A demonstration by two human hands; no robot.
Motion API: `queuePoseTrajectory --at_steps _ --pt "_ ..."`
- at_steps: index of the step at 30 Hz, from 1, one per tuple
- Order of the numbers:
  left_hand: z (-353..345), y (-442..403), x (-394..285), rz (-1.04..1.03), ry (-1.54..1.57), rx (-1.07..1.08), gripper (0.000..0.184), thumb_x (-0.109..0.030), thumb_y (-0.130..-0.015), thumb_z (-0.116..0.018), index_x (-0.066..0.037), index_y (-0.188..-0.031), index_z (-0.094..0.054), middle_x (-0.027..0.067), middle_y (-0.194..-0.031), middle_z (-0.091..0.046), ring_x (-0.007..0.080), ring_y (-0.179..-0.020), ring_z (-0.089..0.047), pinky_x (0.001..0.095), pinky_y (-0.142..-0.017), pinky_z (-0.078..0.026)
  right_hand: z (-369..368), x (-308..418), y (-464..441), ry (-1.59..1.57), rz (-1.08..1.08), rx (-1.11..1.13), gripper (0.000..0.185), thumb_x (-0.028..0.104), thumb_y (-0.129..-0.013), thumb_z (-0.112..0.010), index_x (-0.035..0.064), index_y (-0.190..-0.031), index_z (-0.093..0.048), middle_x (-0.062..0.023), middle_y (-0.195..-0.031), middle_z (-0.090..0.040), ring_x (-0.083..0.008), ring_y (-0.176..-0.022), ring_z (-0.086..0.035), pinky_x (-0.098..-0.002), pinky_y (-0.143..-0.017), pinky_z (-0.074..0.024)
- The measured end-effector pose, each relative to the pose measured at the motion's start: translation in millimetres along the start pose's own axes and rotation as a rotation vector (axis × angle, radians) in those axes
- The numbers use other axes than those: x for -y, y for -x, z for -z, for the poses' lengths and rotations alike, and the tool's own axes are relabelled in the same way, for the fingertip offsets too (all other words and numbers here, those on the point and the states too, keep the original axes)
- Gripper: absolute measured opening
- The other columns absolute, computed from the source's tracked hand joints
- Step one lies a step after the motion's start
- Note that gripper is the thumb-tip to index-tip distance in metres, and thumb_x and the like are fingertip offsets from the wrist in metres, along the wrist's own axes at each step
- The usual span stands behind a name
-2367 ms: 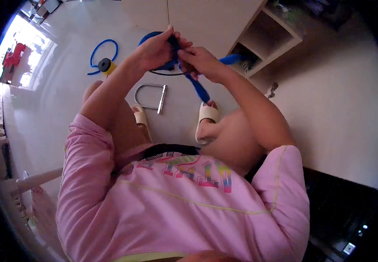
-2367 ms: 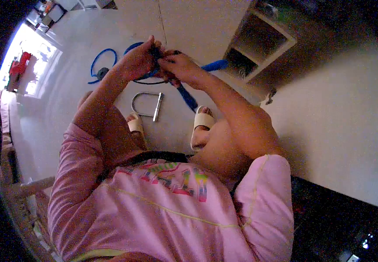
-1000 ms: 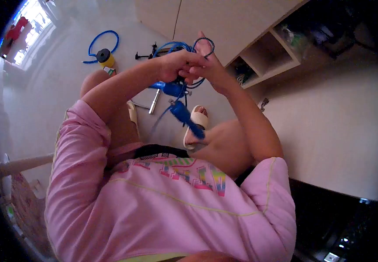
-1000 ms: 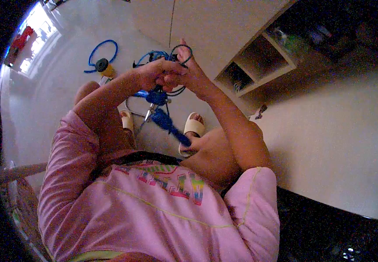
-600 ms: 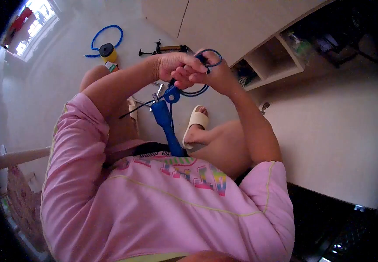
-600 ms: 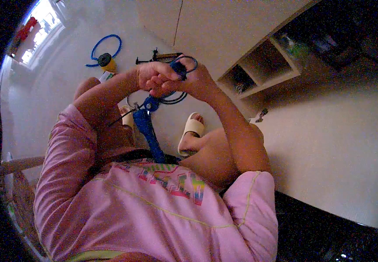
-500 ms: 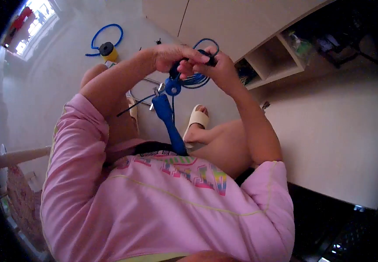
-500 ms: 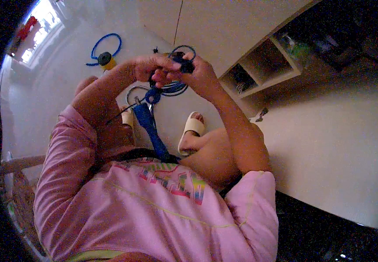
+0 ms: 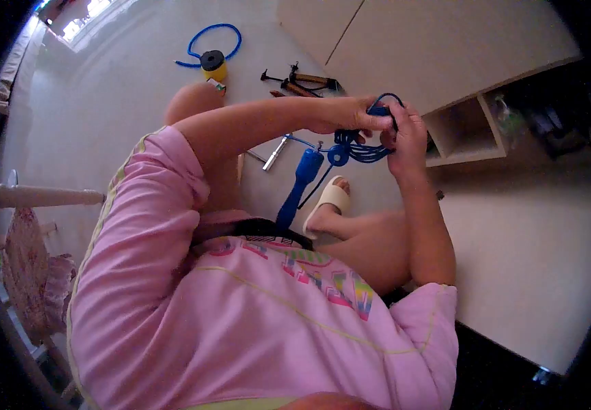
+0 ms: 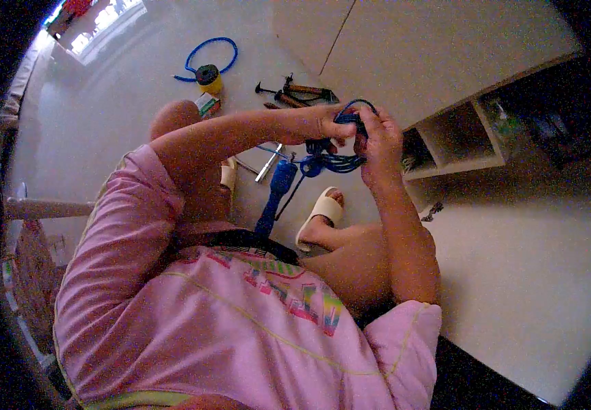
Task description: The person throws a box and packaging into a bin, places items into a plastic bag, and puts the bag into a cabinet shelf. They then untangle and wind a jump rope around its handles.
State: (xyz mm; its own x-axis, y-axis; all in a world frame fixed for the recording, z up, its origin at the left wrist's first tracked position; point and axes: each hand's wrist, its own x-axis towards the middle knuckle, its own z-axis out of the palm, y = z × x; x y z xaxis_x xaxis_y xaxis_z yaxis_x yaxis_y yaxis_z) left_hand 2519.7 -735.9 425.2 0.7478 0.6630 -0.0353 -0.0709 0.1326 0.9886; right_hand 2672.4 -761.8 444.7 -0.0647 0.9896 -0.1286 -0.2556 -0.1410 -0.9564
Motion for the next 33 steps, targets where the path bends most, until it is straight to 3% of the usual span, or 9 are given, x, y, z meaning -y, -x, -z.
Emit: queuePoseTrajectory --at_steps 2,6,10,16,20,24,27,30,33 --pt "-3 5 1 -0.062 -0.024 0.169 0.04 -0.036 -0.079 -0.058 -0.006 -0.103 -0.047 0.0019 -0.082 -0.052 0.0105 -0.067 -0.05 0.0239 -0.059 -0.042 -3 -1 11 -0.054 0.087 0.008 0.012 0.018 -0.08 -0.057 0.0068 -0.082 -0.054 -0.0006 -0.069 -0.054 -0.0063 -0.054 -0.049 -0.0191 -0.044 -0.0395" --pt "-13 11 -2 0.232 0.396 0.27 0.037 -0.025 -0.074 -0.064 -0.006 -0.102 -0.052 0.0026 -0.088 -0.059 0.0112 -0.08 -0.054 0.0264 -0.068 -0.045 -12 1 11 -0.034 0.207 -0.06 0.011 0.016 -0.08 -0.058 0.006 -0.082 -0.053 -0.0012 -0.074 -0.054 -0.0076 -0.058 -0.051 -0.0212 -0.047 -0.0436" --pt "-12 3 -10 0.306 0.338 0.366 0.03 -0.02 -0.073 -0.064 -0.004 -0.098 -0.056 0.005 -0.087 -0.06 0.0133 -0.079 -0.056 0.0264 -0.068 -0.045 -9 2 7 -0.032 0.218 -0.085 0.013 0.017 -0.081 -0.057 0.005 -0.083 -0.053 -0.0012 -0.075 -0.054 -0.0064 -0.059 -0.05 -0.0198 -0.047 -0.0425" --pt "-8 -22 6 0.167 0.058 -0.072 0.021 -0.016 -0.073 -0.063 -0.002 -0.087 -0.055 0.005 -0.077 -0.058 0.0148 -0.072 -0.058 0.0262 -0.066 -0.046 7 13 -11 0.581 0.633 0.022 0.03 0.022 -0.083 -0.056 0.0038 -0.104 -0.047 -0.0059 -0.096 -0.052 -0.0151 -0.088 -0.05 -0.0284 -0.081 -0.0407" --pt "15 -27 -15 -0.01 0.581 -0.411 0.016 -0.018 -0.075 -0.06 -0.004 -0.082 -0.054 0.004 -0.068 -0.054 0.0175 -0.068 -0.056 0.0297 -0.065 -0.046 -7 5 -15 0.222 0.359 -0.013 0.069 0.046 -0.072 -0.062 0.0089 -0.122 -0.034 -0.0061 -0.113 -0.045 -0.0161 -0.107 -0.04 -0.0327 -0.094 -0.0291" --pt "23 -25 -32 -0.286 0.775 -0.363 0.016 -0.024 -0.078 -0.059 -0.008 -0.08 -0.053 0.0032 -0.068 -0.053 0.0178 -0.067 -0.055 0.0307 -0.064 -0.047 1 -24 -13 0.348 0.111 0.46 0.077 0.031 -0.066 -0.071 0.0084 -0.126 -0.029 -0.0054 -0.115 -0.045 -0.0185 -0.109 -0.04 -0.0315 -0.094 -0.0295" --pt "31 -28 -32 -0.47 0.914 -0.334 0.015 -0.021 -0.079 -0.055 -0.006 -0.077 -0.051 0.0039 -0.065 -0.051 0.0197 -0.069 -0.054 0.0347 -0.069 -0.046 -14 -46 -9 0.334 0.07 0.453 0.086 0.023 -0.056 -0.079 0.005 -0.124 -0.029 -0.0074 -0.112 -0.044 -0.0189 -0.1 -0.045 -0.0301 -0.086 -0.0385" --pt "53 -26 -36 -0.509 1.145 -0.109 0.014 -0.015 -0.078 -0.053 -0.002 -0.078 -0.051 0.0069 -0.068 -0.053 0.0231 -0.072 -0.054 0.0395 -0.077 -0.044 -34 -67 4 0.243 0.084 0.432 0.072 0.02 -0.053 -0.08 0.0061 -0.113 -0.041 -0.0054 -0.1 -0.05 -0.0154 -0.087 -0.05 -0.0281 -0.076 -0.0434" --pt "27 -18 -52 -0.361 1.076 -0.516 0.017 -0.015 -0.078 -0.053 0.001 -0.081 -0.051 0.0104 -0.072 -0.056 0.0244 -0.074 -0.055 0.0393 -0.08 -0.043 -44 -39 17 0.2 -0.087 0.501 0.058 0.02 -0.054 -0.08 0.0077 -0.101 -0.048 -0.0016 -0.086 -0.054 -0.012 -0.075 -0.052 -0.026 -0.066 -0.0447"
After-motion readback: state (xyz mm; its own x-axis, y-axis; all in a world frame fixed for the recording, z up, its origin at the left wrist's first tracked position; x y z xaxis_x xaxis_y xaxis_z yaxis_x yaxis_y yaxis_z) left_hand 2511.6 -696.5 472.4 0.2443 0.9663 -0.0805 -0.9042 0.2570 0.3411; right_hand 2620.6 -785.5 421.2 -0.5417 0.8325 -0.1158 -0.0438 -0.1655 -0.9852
